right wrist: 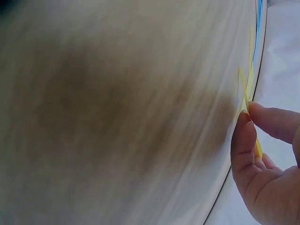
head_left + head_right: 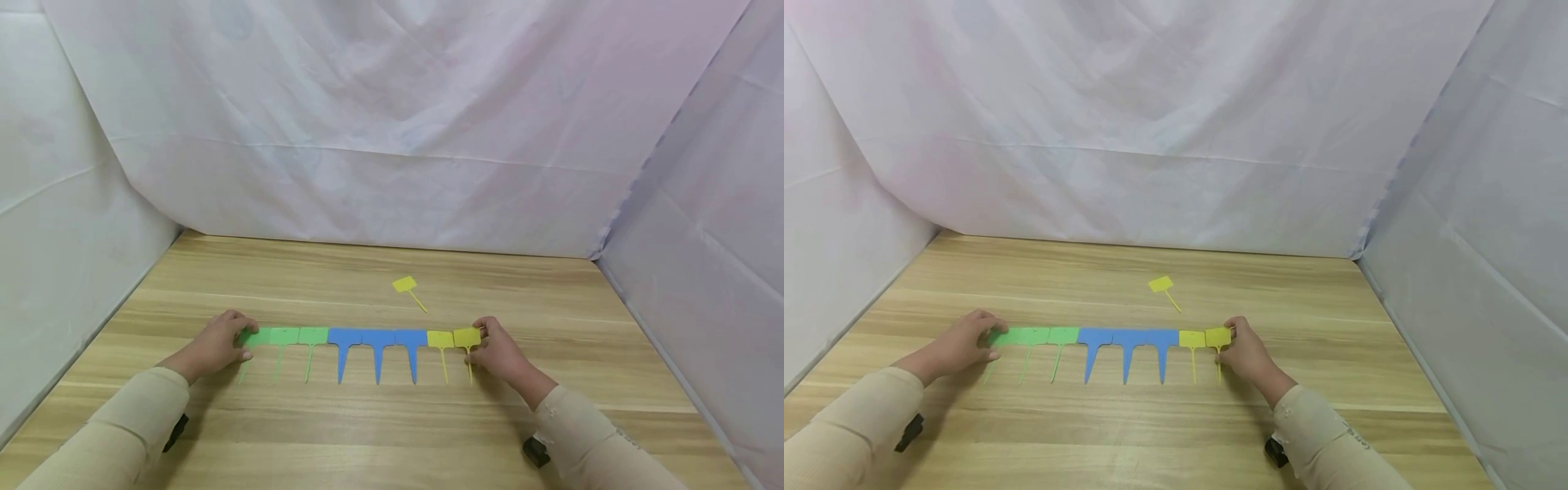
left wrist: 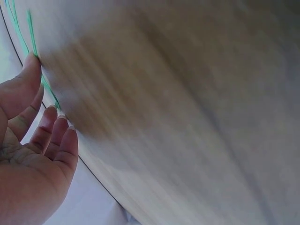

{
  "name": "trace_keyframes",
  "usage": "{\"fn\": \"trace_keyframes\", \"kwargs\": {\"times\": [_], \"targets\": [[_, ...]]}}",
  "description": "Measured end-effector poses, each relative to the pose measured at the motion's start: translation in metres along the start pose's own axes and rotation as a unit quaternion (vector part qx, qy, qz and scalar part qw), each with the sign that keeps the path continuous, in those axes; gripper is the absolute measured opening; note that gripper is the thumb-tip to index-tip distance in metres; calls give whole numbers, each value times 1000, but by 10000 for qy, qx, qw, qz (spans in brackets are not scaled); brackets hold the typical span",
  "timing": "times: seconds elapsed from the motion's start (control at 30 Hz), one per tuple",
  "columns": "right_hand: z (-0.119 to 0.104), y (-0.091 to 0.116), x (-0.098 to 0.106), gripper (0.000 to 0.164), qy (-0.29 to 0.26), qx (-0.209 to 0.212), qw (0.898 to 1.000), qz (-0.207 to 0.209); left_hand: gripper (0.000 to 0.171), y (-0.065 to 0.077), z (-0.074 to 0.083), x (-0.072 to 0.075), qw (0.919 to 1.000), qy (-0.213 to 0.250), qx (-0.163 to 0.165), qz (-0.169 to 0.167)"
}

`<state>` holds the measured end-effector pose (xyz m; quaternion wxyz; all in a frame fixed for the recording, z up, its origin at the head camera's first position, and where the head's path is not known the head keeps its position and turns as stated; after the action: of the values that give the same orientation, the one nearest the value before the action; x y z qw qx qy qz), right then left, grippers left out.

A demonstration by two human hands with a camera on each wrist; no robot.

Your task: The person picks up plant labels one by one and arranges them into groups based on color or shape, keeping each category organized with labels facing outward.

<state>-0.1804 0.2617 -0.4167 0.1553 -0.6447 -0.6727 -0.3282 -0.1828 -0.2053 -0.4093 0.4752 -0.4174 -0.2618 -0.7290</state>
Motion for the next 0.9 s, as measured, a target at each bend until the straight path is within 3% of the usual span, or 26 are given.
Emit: {"fn": "trace_keyframes", "kwargs": {"times": [0.9], "targets": [[2, -3, 4, 57, 826, 202, 9964, -8, 38, 1, -2, -2, 10000, 51, -24, 23]]}}
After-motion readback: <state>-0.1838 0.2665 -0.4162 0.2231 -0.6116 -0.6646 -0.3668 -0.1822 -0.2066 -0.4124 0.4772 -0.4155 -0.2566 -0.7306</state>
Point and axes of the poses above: each hand's wrist, its own y-axis away from the middle knuckle, its own x-axis out of the back of the hand, z = x × y, the point moved 3 cm from there along -y, towards the middle knuckle, and after that the axes turned 6 degrees about -x, right-handed, at the moved point
